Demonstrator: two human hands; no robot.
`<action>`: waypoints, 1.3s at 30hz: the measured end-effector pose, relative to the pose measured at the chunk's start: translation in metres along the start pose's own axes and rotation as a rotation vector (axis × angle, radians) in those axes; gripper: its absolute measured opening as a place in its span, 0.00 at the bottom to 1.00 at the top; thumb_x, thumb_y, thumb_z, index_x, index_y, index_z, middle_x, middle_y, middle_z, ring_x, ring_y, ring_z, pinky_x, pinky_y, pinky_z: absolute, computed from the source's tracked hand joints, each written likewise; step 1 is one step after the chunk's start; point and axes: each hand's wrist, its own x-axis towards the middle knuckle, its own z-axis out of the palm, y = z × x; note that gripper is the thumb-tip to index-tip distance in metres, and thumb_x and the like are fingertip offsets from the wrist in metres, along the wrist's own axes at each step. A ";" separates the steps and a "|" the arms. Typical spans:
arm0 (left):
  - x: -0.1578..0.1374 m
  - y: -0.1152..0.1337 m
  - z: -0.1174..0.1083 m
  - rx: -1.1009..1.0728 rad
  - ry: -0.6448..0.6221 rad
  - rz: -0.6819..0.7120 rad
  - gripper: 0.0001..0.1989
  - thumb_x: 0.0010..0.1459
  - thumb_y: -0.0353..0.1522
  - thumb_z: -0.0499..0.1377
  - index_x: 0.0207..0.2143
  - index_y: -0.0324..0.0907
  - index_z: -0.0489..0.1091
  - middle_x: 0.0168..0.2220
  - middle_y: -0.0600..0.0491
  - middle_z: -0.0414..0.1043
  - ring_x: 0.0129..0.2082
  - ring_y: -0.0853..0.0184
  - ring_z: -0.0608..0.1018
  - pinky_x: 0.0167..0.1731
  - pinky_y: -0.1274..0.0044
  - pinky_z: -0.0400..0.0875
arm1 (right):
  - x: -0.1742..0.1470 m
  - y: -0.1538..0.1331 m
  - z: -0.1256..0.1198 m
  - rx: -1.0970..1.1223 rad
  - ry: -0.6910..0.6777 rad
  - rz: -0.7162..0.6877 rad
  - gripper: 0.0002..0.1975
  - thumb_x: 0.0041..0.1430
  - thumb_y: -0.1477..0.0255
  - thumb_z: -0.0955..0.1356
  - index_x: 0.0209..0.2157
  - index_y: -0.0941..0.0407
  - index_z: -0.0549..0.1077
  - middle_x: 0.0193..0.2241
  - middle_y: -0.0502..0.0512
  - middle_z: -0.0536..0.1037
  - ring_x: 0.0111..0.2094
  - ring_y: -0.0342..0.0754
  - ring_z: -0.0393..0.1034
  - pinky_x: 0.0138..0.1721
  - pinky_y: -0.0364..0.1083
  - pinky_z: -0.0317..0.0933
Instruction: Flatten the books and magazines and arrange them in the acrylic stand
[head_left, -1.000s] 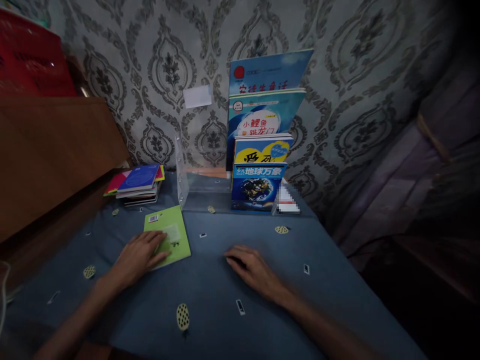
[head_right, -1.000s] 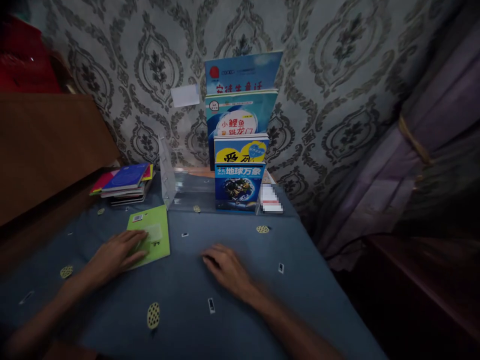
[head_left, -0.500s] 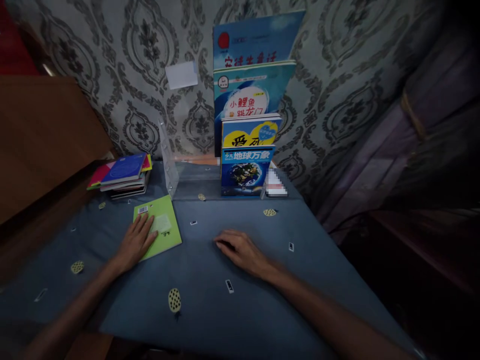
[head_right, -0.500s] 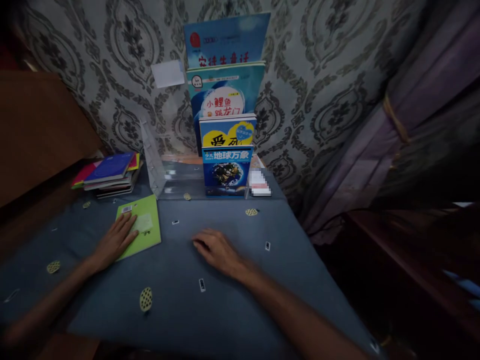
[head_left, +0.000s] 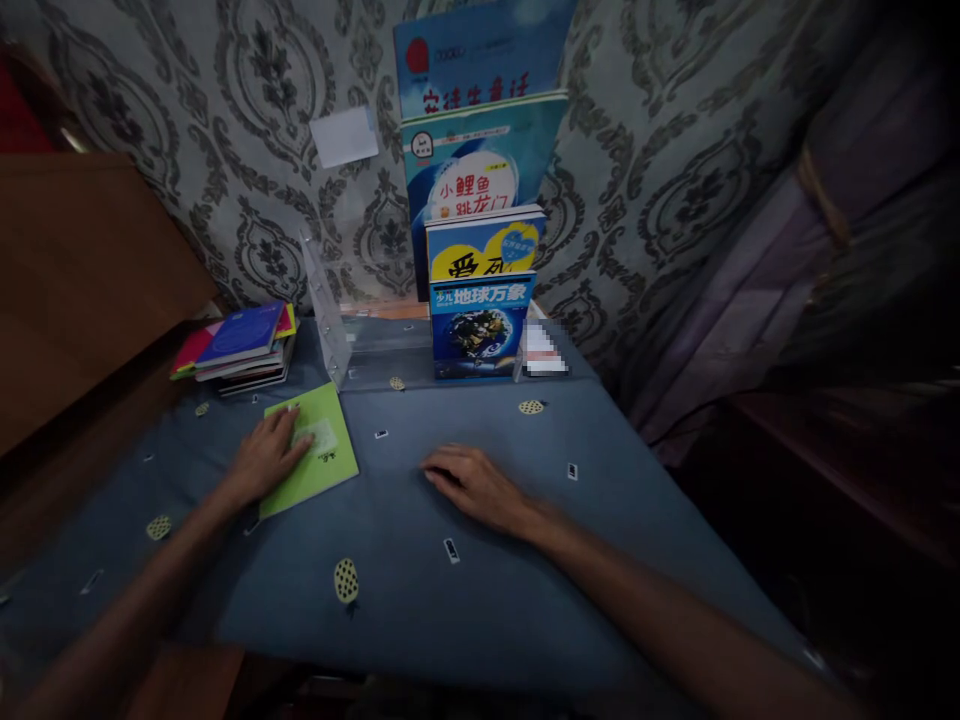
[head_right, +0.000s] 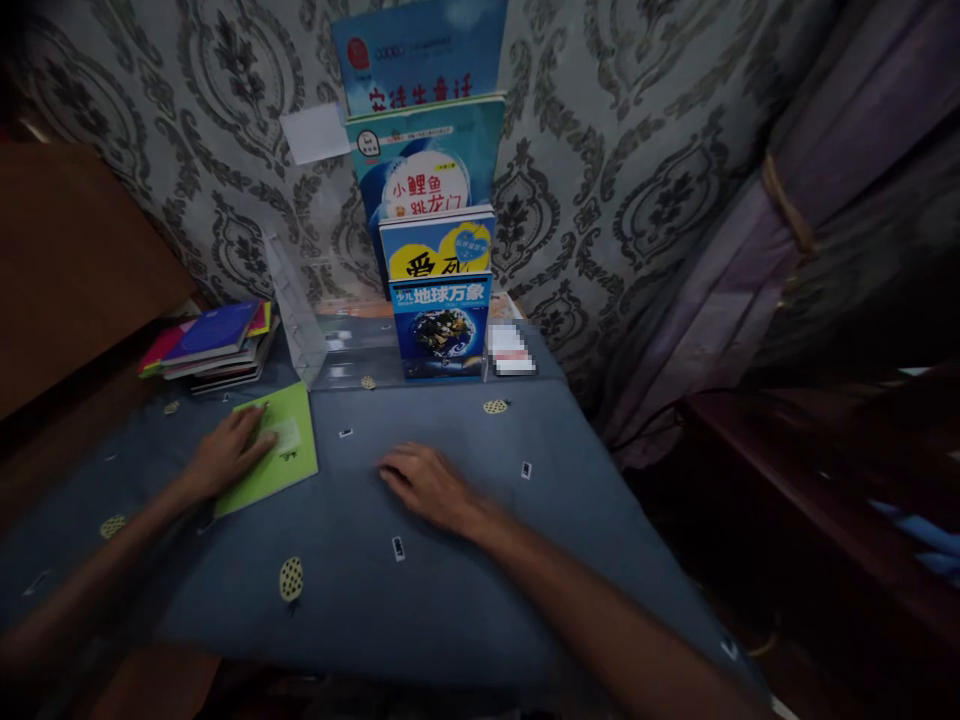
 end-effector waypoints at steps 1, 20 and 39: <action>0.015 0.000 0.000 -0.008 0.021 -0.028 0.33 0.68 0.46 0.44 0.67 0.35 0.56 0.68 0.38 0.57 0.63 0.49 0.67 0.58 0.60 0.66 | 0.000 0.000 0.000 0.002 0.003 0.001 0.10 0.67 0.76 0.65 0.43 0.58 0.78 0.39 0.59 0.82 0.42 0.51 0.76 0.46 0.49 0.69; 0.002 0.096 0.030 -0.356 0.197 0.297 0.24 0.69 0.42 0.49 0.61 0.39 0.65 0.62 0.41 0.68 0.63 0.54 0.68 0.64 0.57 0.60 | 0.000 0.006 -0.001 -0.082 0.114 0.031 0.09 0.68 0.75 0.64 0.43 0.57 0.76 0.38 0.57 0.79 0.42 0.51 0.73 0.46 0.49 0.68; 0.046 0.132 0.040 -0.675 0.220 0.442 0.26 0.63 0.26 0.46 0.63 0.41 0.62 0.58 0.45 0.73 0.59 0.59 0.73 0.60 0.61 0.68 | 0.000 0.015 -0.006 -0.238 0.129 0.080 0.13 0.68 0.73 0.63 0.50 0.57 0.74 0.55 0.65 0.75 0.56 0.58 0.66 0.58 0.61 0.59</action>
